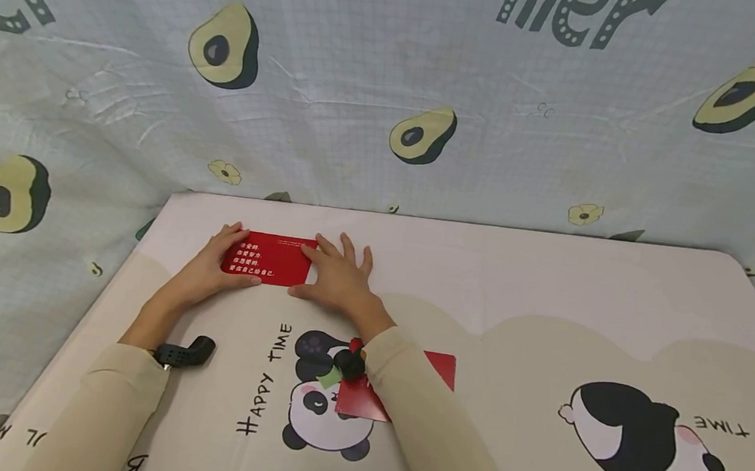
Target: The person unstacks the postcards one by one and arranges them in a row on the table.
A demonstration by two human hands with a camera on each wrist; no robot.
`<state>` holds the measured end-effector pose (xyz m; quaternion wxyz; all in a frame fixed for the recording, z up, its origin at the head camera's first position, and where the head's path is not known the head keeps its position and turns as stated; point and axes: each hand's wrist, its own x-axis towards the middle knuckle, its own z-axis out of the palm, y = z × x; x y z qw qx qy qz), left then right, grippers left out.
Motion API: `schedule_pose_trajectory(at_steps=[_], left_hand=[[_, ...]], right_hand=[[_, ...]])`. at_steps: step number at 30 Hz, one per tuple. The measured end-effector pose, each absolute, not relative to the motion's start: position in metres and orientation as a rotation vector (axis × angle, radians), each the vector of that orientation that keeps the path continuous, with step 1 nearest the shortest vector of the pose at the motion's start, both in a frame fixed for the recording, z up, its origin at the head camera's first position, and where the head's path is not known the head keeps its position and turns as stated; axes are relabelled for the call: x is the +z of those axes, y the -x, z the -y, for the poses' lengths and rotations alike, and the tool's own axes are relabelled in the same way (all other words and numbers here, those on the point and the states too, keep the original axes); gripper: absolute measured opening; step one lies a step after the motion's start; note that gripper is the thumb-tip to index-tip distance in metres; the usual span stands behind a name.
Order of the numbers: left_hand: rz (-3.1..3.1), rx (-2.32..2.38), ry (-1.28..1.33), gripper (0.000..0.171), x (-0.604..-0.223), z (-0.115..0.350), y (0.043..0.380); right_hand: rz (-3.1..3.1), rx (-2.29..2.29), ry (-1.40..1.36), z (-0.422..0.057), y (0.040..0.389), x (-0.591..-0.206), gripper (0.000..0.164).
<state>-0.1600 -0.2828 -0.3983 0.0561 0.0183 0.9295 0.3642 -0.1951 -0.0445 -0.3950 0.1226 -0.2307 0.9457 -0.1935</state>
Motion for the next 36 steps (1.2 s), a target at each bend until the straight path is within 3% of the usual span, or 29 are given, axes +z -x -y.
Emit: schedule_pose_trajectory(at_steps=[9, 36], left_hand=[[-2.822, 1.107, -0.044, 0.095, -0.3986, 0.2814, 0.1592], [-2.804, 1.158, -0.030, 0.100, -0.3987, 0.2837, 0.1591]], right_hand=[[-2.755, -0.576, 0.690, 0.0424, 0.1937, -0.3935, 0.074], [-2.769, -0.579, 0.719, 0.0433, 0.1926, -0.3950, 0.073]])
